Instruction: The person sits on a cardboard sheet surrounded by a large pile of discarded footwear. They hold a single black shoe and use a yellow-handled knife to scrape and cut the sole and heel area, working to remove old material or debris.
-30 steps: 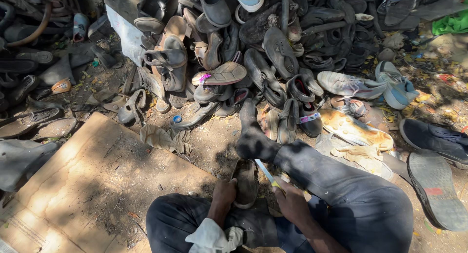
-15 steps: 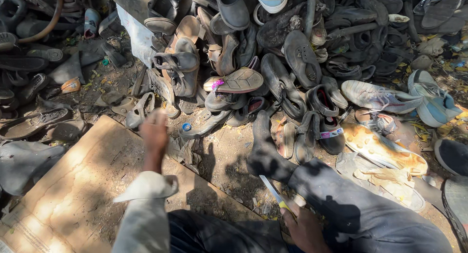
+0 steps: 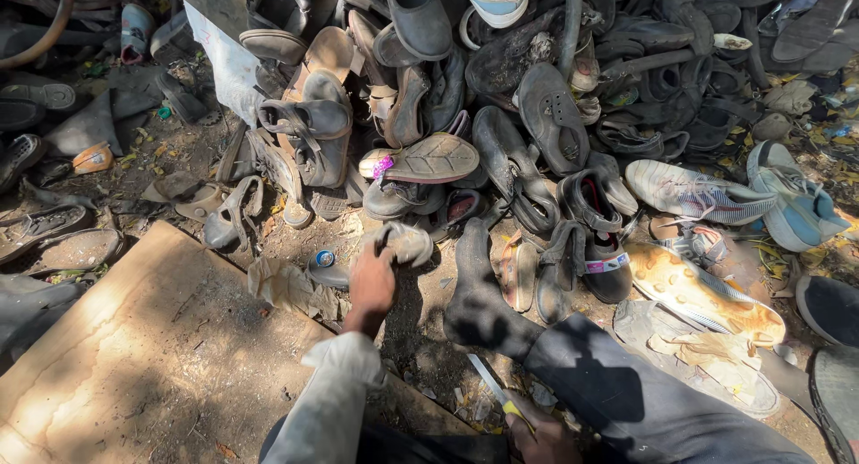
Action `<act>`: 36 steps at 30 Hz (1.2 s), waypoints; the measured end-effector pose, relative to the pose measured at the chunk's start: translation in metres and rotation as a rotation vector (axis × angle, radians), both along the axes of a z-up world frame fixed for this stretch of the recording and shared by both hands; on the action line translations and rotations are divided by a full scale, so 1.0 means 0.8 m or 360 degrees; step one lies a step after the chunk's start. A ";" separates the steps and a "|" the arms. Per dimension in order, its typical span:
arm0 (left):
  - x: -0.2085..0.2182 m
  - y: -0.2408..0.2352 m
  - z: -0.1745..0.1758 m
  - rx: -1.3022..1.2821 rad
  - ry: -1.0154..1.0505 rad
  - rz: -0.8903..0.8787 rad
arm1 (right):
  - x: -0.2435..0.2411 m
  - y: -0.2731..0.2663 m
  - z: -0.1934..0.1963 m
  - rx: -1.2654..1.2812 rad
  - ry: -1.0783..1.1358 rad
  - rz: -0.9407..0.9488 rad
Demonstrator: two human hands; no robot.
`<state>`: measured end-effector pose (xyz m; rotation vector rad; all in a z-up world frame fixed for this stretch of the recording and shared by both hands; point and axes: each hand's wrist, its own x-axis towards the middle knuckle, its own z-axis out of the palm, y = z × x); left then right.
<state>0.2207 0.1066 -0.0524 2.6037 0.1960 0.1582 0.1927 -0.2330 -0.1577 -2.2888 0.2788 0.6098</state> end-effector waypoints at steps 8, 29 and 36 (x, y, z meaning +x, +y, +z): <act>-0.202 -0.013 0.034 0.0562 0.0188 -0.0417 | -0.177 -0.007 0.179 0.0139 -0.0045 0.0114; -0.247 -0.124 -0.010 0.0700 0.0169 -0.0804 | -0.259 -0.005 0.211 0.0381 -0.0774 0.0490; -0.250 -0.105 0.041 0.0081 0.0116 -0.0868 | -0.243 -0.013 0.196 0.0109 -0.0562 0.0453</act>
